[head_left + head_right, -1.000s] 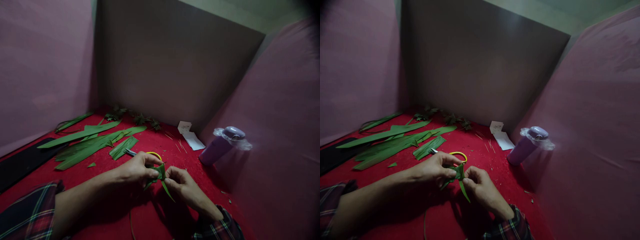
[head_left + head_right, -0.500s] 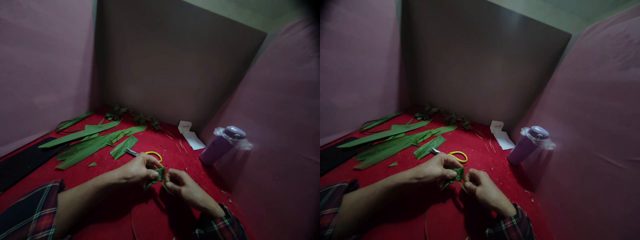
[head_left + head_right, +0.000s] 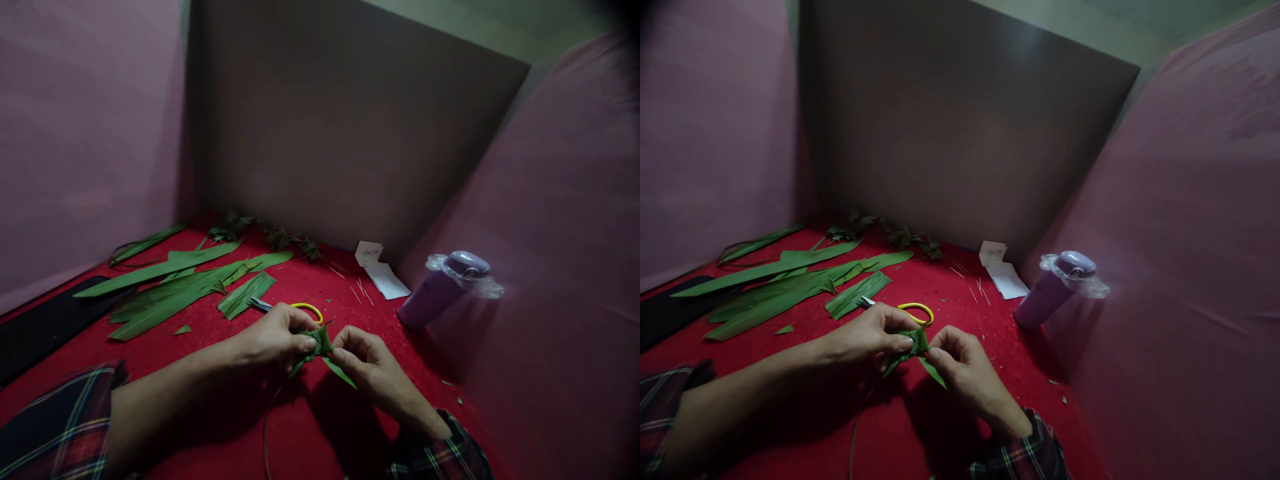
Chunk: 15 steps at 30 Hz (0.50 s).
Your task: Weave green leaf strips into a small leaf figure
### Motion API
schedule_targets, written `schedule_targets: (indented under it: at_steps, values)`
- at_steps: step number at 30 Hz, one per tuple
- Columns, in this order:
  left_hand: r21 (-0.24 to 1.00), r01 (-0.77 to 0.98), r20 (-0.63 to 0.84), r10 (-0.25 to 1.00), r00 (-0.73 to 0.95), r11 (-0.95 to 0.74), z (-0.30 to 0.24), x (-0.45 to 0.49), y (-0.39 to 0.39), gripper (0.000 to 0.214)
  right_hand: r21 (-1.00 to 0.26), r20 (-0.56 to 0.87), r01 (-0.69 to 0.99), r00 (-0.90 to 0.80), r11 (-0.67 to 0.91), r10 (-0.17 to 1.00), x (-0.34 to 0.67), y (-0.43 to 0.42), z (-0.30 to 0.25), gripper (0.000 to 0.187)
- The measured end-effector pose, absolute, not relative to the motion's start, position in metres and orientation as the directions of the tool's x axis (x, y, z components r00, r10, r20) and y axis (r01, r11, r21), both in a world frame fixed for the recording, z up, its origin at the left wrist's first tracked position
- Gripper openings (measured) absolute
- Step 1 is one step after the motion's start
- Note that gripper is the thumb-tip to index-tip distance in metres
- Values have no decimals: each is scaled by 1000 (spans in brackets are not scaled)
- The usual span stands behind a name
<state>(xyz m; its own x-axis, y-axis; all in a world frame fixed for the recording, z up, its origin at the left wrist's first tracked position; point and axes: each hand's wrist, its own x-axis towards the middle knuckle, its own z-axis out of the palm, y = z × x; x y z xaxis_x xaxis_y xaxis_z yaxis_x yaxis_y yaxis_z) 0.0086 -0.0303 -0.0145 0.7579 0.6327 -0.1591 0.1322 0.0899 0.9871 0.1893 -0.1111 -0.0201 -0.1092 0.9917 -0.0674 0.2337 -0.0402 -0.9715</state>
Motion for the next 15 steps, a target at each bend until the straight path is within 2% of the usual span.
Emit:
schedule_targets:
  at_steps: [5,10,15]
  values:
    - [983,183,-153,680,717,28,-10,12,-36,11,-964,-44,267,-166,2,985,188,-112,-21,26]
    - [970,241,-180,682,709,6,-11,15,-37,11,-902,21,424,-132,76,991,192,-110,-27,25]
    - [974,216,-115,683,721,-64,-17,15,-34,12,-929,-33,370,-175,35,984,193,-111,-25,20]
